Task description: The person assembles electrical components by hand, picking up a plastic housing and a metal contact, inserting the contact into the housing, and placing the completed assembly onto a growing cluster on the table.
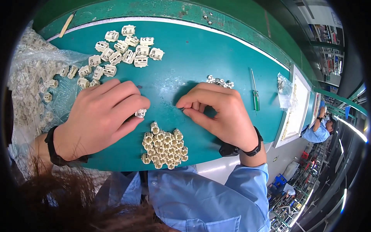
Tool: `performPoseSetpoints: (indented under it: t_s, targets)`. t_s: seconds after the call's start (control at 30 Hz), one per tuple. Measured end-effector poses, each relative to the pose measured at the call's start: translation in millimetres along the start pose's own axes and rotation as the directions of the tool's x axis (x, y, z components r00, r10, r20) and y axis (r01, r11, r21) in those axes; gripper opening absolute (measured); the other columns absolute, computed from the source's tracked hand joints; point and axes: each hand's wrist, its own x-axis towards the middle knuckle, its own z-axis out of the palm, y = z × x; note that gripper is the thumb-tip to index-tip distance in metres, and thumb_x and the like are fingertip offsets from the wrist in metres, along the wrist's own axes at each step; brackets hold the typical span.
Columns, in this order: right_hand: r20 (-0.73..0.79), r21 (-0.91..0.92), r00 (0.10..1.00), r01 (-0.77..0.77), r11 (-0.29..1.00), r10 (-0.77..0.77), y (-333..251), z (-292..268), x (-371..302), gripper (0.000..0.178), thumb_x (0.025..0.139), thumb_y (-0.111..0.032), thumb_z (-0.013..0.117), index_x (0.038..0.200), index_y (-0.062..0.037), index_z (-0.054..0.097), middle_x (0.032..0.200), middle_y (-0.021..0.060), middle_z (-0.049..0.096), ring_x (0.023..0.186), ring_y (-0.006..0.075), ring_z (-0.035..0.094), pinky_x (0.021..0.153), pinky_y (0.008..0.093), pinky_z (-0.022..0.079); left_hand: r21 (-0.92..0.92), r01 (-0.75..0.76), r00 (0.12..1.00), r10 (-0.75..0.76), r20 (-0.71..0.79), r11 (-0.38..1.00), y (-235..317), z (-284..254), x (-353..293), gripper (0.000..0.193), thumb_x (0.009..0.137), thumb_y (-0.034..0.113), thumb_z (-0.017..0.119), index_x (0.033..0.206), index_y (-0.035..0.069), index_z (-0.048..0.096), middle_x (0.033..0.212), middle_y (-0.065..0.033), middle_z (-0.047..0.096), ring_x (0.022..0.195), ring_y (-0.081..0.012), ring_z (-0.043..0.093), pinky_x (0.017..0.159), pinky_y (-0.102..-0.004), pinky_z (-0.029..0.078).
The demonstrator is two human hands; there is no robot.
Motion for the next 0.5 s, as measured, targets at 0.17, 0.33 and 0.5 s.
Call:
performPoseSetpoints:
  t_s: [0.17,0.33,0.5]
  targets:
    - [-0.023,0.000,0.997,-0.068,0.998,0.068,-6.6,-0.1,-0.3,0.025,0.091,0.011,0.087,0.113,-0.0008,0.087,0.102,0.0068,0.083,0.087,0.0144,0.077,0.078,0.0300,0.061,0.038,-0.004,1.000,0.004,0.018,0.999,-0.1,-0.6,0.1,0.028,0.085,0.012,0.089,0.109,0.014,0.075,0.103,0.0001,0.065,0.087,-0.0223,0.067,0.067,-0.0373,0.056]
    - [-0.038,0.056,0.995,-0.087,0.995,0.089,-3.6,-2.8,-2.2,0.025,0.092,0.012,0.087,0.114,0.0018,0.086,0.110,0.0101,0.087,0.097,0.0174,0.082,0.086,0.0311,0.065,0.037,-0.003,1.000,0.002,0.017,0.999,-1.3,0.7,-1.6,0.028,0.085,0.013,0.089,0.109,0.014,0.075,0.103,0.0002,0.065,0.086,-0.0220,0.067,0.067,-0.0370,0.056]
    - [-0.046,0.093,0.995,-0.083,0.992,0.088,-1.6,-3.2,-2.1,0.024,0.093,0.012,0.087,0.115,0.0035,0.085,0.110,0.0117,0.088,0.102,0.0196,0.085,0.091,0.0325,0.068,0.050,-0.007,1.000,0.006,0.017,0.999,-1.1,1.3,-1.2,0.028,0.085,0.013,0.089,0.109,0.014,0.075,0.103,0.0004,0.065,0.086,-0.0217,0.066,0.067,-0.0368,0.056]
